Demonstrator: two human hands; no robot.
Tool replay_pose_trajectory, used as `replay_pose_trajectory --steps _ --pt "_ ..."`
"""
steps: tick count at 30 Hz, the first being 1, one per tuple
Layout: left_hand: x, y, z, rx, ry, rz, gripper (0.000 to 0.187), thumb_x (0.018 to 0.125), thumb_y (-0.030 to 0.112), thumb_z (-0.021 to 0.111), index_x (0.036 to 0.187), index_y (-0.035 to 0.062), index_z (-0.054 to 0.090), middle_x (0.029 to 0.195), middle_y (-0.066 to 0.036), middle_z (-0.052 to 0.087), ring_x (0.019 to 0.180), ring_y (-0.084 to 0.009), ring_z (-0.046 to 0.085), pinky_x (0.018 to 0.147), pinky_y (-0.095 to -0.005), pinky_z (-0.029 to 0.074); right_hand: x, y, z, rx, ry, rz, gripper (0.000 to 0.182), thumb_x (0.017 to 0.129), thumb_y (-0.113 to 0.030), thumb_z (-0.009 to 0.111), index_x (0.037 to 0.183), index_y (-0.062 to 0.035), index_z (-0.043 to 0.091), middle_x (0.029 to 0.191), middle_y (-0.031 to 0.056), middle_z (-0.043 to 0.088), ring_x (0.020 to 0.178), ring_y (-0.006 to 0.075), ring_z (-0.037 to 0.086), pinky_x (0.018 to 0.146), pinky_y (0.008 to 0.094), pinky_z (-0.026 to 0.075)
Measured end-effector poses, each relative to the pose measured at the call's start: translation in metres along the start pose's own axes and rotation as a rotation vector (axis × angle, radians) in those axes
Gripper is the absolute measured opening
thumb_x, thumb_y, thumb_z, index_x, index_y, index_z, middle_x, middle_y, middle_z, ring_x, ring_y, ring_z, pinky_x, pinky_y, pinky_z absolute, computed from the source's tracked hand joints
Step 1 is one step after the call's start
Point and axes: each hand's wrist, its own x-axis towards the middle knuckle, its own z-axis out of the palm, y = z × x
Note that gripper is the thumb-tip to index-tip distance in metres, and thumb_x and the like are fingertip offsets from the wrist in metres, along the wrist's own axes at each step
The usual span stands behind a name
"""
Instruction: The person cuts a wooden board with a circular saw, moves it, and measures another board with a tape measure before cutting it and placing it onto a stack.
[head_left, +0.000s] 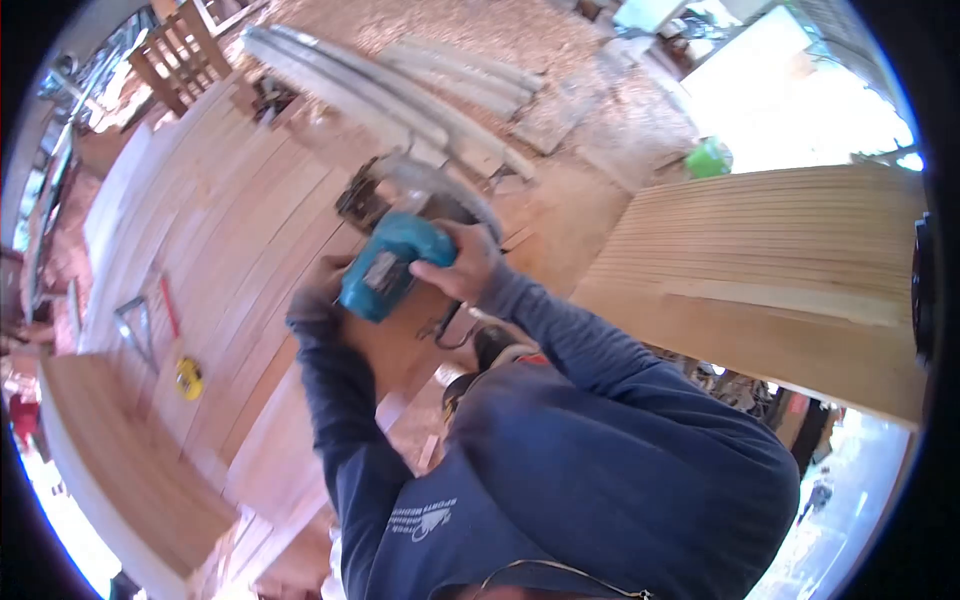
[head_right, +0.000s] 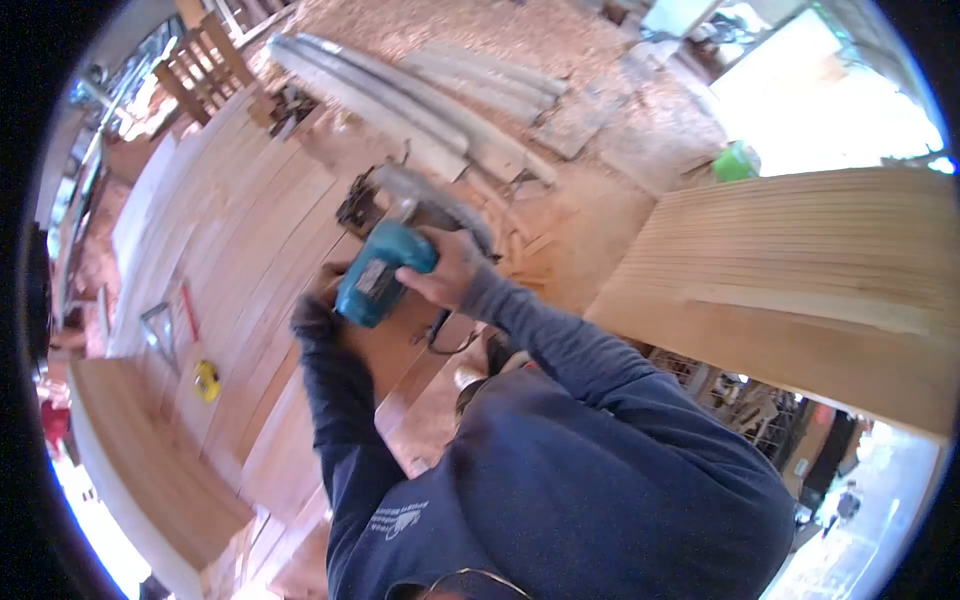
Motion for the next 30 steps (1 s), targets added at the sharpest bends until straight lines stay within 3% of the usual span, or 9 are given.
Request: replay_pose_trajectory --steps 3,7,11,18,21,22,25,26,30 --pt "-0.009 0.032 0.002 0.067 0.088 -0.237 0.049 0.096 0.044 0.075 0.121 0.0026 0.079 0.099 -0.004 0.078 0.09 -0.0146 0.07 0.082 -0.0342 0.056 -0.024 0.039 -0.027 0.04 0.1 -0.19 0.039 0.087 -0.018 0.082 0.119 -0.0009 0.07 0.098 0.009 0.075 0.09 0.0193 0.069 0.085 0.0367 0.054" --pt "0.019 0.034 0.002 0.258 0.052 -0.083 0.05 0.094 0.048 0.076 0.114 0.0026 0.081 0.097 -0.009 0.079 0.091 -0.0169 0.071 0.083 -0.0356 0.057 -0.046 0.028 -0.114 0.151 0.143 0.013 0.036 0.084 -0.012 0.084 0.115 -0.0025 0.071 0.097 0.005 0.072 0.09 0.0142 0.067 0.084 0.0323 0.055" --pt "0.084 0.088 0.064 0.546 0.102 0.054 0.072 0.088 0.058 0.079 0.129 -0.0011 0.07 0.119 -0.02 0.075 0.111 -0.029 0.071 0.097 -0.0406 0.055 -0.049 0.052 -0.19 0.191 0.256 0.198 0.031 0.084 -0.009 0.081 0.112 0.0001 0.071 0.095 0.0036 0.071 0.088 0.0145 0.066 0.082 0.032 0.054" --pt "0.112 0.126 0.083 0.558 -0.111 -0.34 0.072 0.073 0.065 0.087 0.111 0.005 0.074 0.116 -0.02 0.074 0.108 -0.0338 0.07 0.094 -0.0434 0.054 -0.048 0.129 -0.276 0.157 0.501 0.255 0.034 0.086 -0.01 0.082 0.117 0.0013 0.072 0.086 -0.0006 0.065 0.077 0.0086 0.059 0.07 0.0252 0.047" --pt "0.083 0.165 0.083 0.785 0.178 0.031 0.054 0.069 0.043 0.096 0.1 0.0067 0.07 0.091 -0.009 0.075 0.087 -0.0214 0.072 0.082 -0.038 0.058 -0.042 0.144 -0.311 0.231 0.543 0.3 0.032 0.087 -0.007 0.081 0.117 0.0005 0.072 0.08 -0.0015 0.064 0.064 0.0059 0.055 0.058 0.0227 0.042" --pt "0.064 0.212 0.08 0.733 0.233 -0.101 0.068 0.067 0.052 0.096 0.11 0.007 0.07 0.102 -0.013 0.075 0.096 -0.0256 0.073 0.088 -0.0384 0.057 -0.043 0.152 -0.319 0.223 0.549 0.297 0.033 0.087 -0.006 0.08 0.118 0.0006 0.072 0.079 -0.0015 0.064 0.062 0.0059 0.054 0.057 0.0229 0.042" --pt "-0.01 0.34 0.047 0.829 0.557 0.119 0.048 0.079 0.004 0.089 0.123 0.0049 0.069 0.1 -0.005 0.076 0.093 -0.0141 0.071 0.083 -0.0306 0.06 -0.032 0.174 -0.331 0.211 0.563 0.244 0.035 0.088 -0.005 0.08 0.121 0.0012 0.071 0.077 -0.0002 0.065 0.057 0.0063 0.052 0.053 0.0232 0.039" --pt "-0.049 0.357 0.004 0.754 0.713 0.154 0.038 0.093 0.021 0.077 0.124 0.0029 0.07 0.108 -0.007 0.076 0.095 -0.0176 0.072 0.083 -0.0316 0.059 -0.03 0.177 -0.333 0.237 0.574 0.222 0.034 0.088 -0.004 0.08 0.121 0.0013 0.072 0.077 0.0002 0.065 0.057 0.0066 0.052 0.053 0.0233 0.039" --pt "-0.238 0.411 -0.071 0.576 1.268 0.214 0.043 0.097 0.03 0.069 0.131 0.0035 0.065 0.118 -0.009 0.072 0.102 -0.0221 0.07 0.089 -0.036 0.057 -0.02 0.175 -0.333 0.321 0.58 0.16 0.034 0.089 -0.003 0.079 0.122 0.0027 0.071 0.079 0.0038 0.066 0.055 0.0085 0.052 0.052 0.0238 0.039"
